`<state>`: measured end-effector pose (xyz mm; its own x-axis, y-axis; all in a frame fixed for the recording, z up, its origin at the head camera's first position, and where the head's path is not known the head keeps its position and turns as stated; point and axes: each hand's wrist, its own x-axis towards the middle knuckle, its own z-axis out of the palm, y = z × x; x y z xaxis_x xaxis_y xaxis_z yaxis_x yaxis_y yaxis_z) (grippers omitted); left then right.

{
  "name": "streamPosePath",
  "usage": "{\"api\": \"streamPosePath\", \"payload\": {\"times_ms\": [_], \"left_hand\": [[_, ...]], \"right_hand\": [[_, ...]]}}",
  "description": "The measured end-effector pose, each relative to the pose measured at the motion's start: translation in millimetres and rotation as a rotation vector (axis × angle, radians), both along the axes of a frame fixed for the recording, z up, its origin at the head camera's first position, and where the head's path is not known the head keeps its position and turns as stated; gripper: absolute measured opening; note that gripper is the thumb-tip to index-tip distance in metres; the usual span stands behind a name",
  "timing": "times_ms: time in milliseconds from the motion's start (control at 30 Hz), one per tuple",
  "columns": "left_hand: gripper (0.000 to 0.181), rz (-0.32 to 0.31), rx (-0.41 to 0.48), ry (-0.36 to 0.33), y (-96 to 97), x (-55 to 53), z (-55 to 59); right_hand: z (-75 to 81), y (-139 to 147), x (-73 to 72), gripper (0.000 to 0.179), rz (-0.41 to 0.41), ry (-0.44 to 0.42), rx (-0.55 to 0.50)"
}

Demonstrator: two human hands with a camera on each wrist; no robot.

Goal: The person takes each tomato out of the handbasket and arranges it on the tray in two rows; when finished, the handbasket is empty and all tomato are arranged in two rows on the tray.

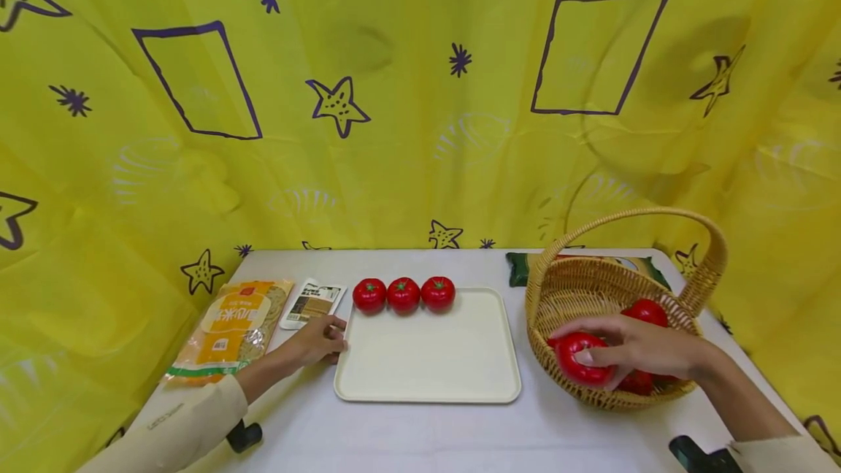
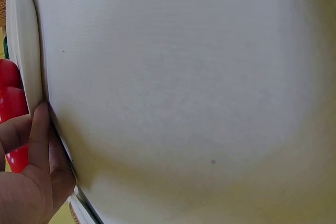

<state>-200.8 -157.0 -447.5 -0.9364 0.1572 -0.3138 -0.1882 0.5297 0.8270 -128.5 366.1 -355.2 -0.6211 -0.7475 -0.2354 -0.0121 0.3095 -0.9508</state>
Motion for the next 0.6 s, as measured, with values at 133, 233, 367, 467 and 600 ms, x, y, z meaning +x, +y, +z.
{"api": "streamPosePath", "payload": {"times_ms": [133,233,367,467,600], "left_hand": [[0.037,0.003,0.012,-0.001,-0.3,0.1,-0.3],[0.037,0.005,0.021,0.005,-0.5,0.5,-1.1],[0.036,0.01,0.023,0.012,-0.5,0.4,-2.4],[0.035,0.012,0.027,0.013,-0.3,0.3,-3.1],[0.035,0.01,0.02,0.015,0.1,0.1,-2.9]], "right_hand": [[1.3,-5.4,1.8,0.046,-0.001,-0.013,-0.006],[2.9,-12.3,3.1,0.046,0.019,-0.008,-0.018],[3.7,-24.8,3.7,0.044,0.05,0.016,-0.03],[3.0,-35.4,3.4,0.042,0.055,0.032,-0.033],[0.6,-46.9,2.7,0.041,0.043,0.047,-0.031]]}}
